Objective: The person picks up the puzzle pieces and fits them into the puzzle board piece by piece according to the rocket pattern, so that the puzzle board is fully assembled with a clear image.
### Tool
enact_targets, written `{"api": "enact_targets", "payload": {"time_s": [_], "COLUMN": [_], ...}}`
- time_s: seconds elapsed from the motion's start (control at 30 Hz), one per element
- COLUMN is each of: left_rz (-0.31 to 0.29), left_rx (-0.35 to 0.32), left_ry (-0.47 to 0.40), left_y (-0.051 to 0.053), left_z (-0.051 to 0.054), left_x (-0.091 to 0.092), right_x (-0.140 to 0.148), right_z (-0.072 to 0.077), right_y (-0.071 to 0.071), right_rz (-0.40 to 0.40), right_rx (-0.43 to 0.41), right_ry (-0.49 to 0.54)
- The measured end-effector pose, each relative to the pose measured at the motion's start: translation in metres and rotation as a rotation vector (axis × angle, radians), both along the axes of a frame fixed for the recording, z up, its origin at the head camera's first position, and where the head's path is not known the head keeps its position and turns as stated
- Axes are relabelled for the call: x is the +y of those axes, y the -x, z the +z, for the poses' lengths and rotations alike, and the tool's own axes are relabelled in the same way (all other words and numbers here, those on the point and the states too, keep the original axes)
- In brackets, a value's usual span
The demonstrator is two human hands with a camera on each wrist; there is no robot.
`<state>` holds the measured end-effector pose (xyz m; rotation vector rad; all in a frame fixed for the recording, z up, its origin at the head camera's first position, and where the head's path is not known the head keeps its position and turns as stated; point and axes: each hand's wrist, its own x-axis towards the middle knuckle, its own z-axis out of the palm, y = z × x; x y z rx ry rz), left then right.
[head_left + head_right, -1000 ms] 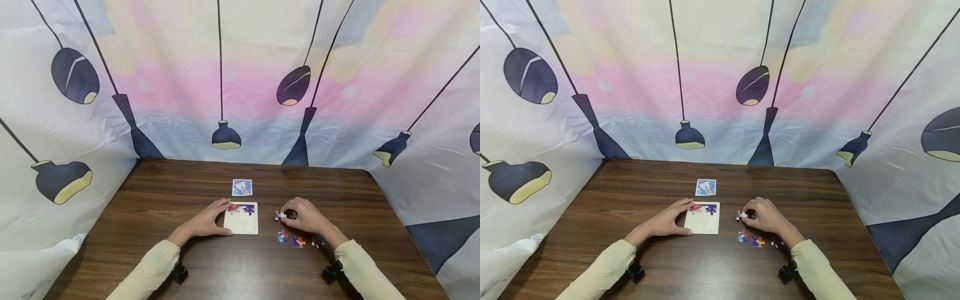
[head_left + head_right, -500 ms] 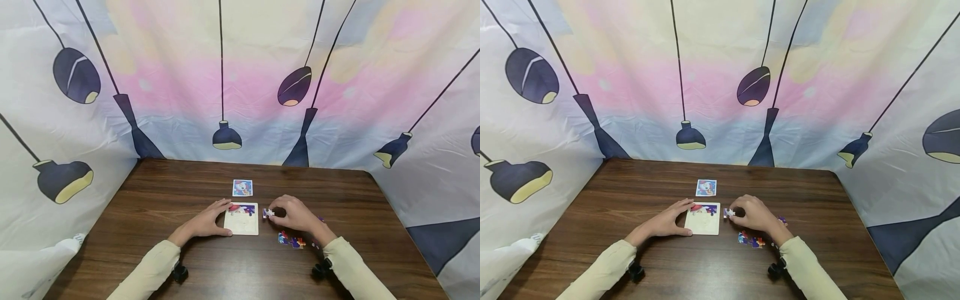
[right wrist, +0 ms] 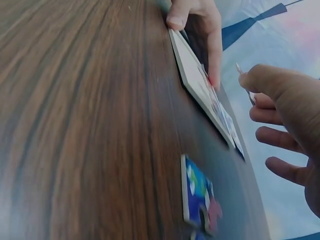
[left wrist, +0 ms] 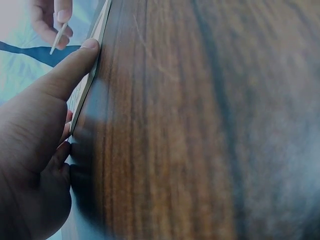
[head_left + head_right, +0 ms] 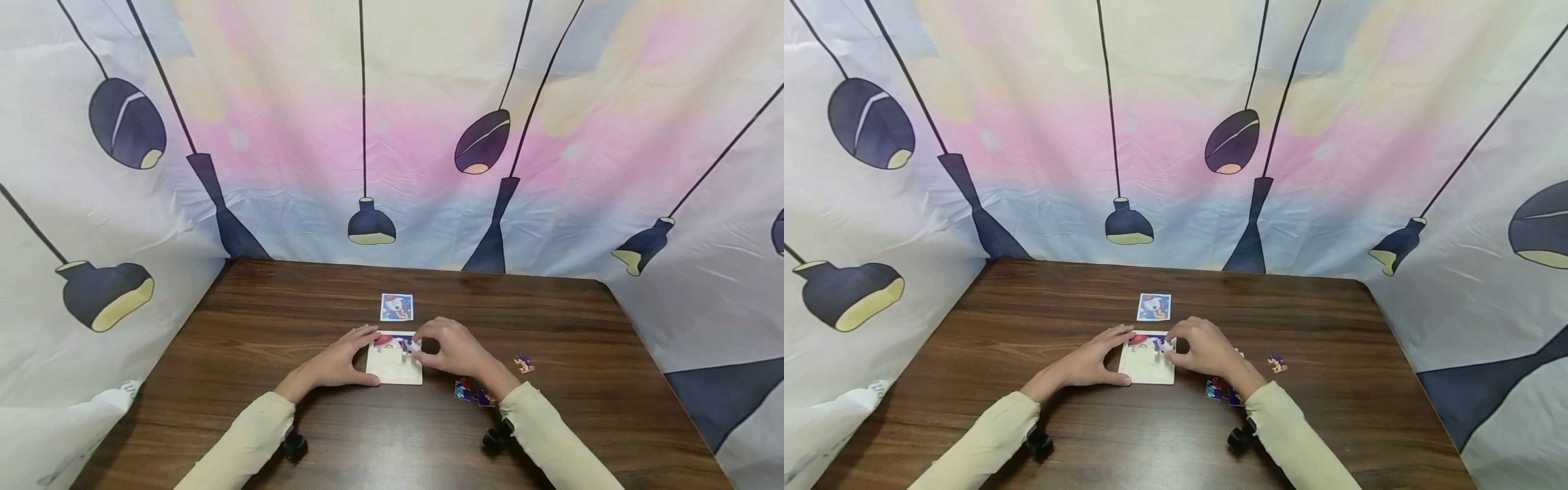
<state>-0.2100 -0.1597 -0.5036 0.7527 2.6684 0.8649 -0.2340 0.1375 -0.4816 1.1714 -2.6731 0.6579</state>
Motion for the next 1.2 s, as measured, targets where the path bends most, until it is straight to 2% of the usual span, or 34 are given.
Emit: {"api": "enact_targets", "payload": {"time_s": [0.3,0.77,1.2], "left_rz": [-0.014,-0.022,-0.022], "left_rx": [0.006,0.018,0.017], "left_ry": [-0.02,-0.023,-0.015], "left_y": [0.0,-0.001,-0.001], "left_z": [0.001,0.0,0.0], "left_x": [-0.001,-0.001,0.0], "right_x": [-0.023,-0.049,-0.056], "right_z": [-0.006,-0.021,-0.026], "right_y": [0.002,0.004,0.003], "right_rz": [0.016,0.077,0.008], "right_rx": [0.007,0.075,0.025], "right_ry": [-0.006,-0.019,-0.056]}}
